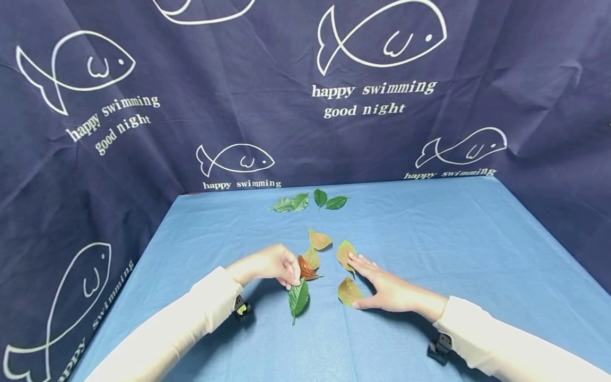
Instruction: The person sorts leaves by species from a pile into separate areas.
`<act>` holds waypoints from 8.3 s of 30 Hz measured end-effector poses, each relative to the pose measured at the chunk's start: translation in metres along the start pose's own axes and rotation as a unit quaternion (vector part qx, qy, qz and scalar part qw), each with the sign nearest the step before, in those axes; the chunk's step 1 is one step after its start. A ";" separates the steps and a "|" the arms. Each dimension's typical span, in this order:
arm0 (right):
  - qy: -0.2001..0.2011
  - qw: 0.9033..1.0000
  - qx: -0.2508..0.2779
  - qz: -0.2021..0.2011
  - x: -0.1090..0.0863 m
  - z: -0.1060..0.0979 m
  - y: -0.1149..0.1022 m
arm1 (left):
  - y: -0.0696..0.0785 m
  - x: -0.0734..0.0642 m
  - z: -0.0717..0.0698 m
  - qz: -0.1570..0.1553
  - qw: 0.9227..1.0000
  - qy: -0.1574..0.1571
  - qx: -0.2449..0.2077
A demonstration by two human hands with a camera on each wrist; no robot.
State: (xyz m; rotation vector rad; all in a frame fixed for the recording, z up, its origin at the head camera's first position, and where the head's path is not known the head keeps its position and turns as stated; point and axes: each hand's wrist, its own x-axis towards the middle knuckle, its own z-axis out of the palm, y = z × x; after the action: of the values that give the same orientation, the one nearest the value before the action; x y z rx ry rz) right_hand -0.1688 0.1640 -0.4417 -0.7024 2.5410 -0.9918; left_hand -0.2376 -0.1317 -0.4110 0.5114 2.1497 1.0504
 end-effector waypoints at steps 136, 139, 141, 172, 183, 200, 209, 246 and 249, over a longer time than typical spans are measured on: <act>-0.007 1.000 0.018 -0.018 -0.002 0.000 -0.004 | 0.117 0.233 -0.035 -0.139 0.918 0.367 0.059; -0.007 1.000 0.015 -0.014 -0.002 0.000 -0.004 | 0.120 0.227 -0.037 -0.146 0.913 0.377 0.061; -0.007 1.000 0.013 -0.011 -0.002 0.000 -0.004 | 0.120 0.223 -0.038 -0.140 0.914 0.376 0.057; -0.021 0.999 0.024 0.020 0.000 -0.005 0.001 | 0.125 0.174 -0.074 -0.061 0.963 0.261 0.025; -0.023 0.999 0.018 0.015 0.000 -0.002 0.000 | 0.113 0.137 -0.084 -0.017 0.975 0.211 0.060; -0.026 0.999 0.018 0.017 0.000 -0.005 0.001 | 0.058 0.071 -0.056 0.086 0.975 0.181 0.094; -0.010 1.000 0.012 0.008 0.001 -0.005 -0.002 | 0.031 0.031 -0.031 0.091 0.974 0.199 0.057; 0.011 0.999 -0.040 -0.020 0.001 -0.009 0.006 | -0.027 -0.002 0.037 0.097 0.971 0.196 0.093; 0.010 0.999 -0.038 -0.018 0.001 -0.010 0.005 | -0.028 -0.002 0.037 0.112 0.969 0.199 0.095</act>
State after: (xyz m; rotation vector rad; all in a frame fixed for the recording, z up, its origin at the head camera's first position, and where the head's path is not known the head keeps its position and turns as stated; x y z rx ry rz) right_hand -0.1756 0.1719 -0.4381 -0.7652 2.6051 -0.9218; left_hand -0.2109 -0.1292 -0.4489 0.6937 2.6127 1.1508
